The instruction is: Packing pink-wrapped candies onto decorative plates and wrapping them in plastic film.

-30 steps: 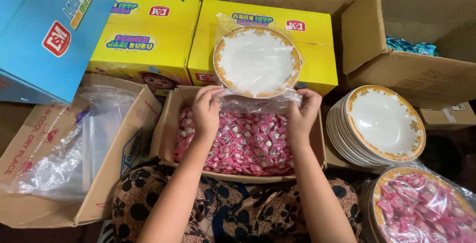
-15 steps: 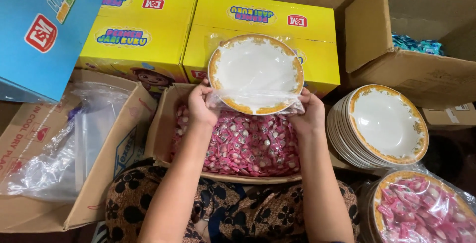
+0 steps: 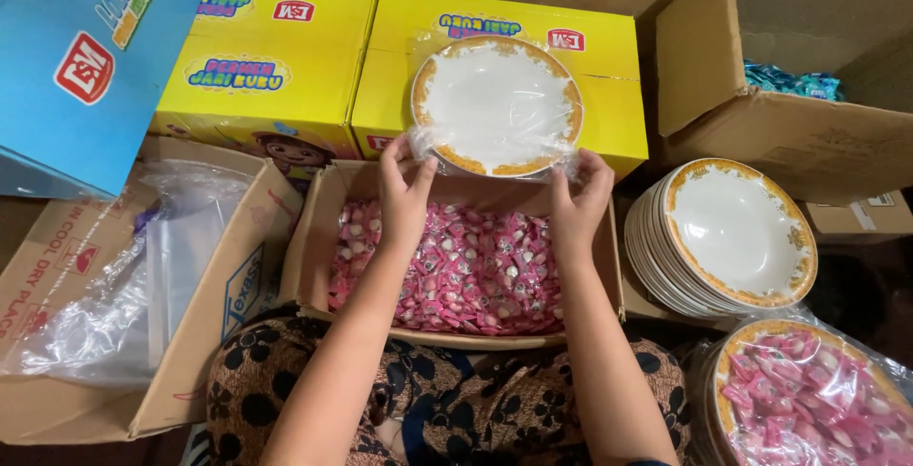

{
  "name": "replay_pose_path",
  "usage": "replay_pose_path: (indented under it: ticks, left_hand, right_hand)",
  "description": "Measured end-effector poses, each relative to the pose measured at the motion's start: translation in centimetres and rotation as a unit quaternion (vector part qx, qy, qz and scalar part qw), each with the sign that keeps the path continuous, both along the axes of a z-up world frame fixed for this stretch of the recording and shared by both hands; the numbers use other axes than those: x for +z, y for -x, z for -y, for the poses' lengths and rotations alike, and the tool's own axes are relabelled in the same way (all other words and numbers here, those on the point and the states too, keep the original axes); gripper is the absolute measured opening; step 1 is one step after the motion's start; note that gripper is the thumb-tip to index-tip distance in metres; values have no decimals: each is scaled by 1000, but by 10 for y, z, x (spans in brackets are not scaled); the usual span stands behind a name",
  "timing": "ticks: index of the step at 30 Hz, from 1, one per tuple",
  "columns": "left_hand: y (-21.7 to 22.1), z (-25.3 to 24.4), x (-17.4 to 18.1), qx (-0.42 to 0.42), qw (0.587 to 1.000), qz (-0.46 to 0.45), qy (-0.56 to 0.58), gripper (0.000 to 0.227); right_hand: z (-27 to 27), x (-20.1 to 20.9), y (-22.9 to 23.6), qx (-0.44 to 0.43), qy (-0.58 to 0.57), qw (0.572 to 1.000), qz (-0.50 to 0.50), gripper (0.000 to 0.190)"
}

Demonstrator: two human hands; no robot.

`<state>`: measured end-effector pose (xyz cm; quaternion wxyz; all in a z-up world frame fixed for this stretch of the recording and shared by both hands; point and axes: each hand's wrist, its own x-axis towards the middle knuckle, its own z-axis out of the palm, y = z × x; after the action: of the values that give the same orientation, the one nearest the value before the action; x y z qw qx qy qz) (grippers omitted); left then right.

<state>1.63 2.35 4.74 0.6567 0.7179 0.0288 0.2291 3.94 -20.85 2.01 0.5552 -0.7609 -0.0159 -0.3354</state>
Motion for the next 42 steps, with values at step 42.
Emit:
replay_pose_path:
  ticks: [42]
  left_hand:
    - [-127, 40, 32, 82, 806, 183, -557, 18]
  right_hand:
    - [22, 9, -17, 297, -396, 867, -60, 48]
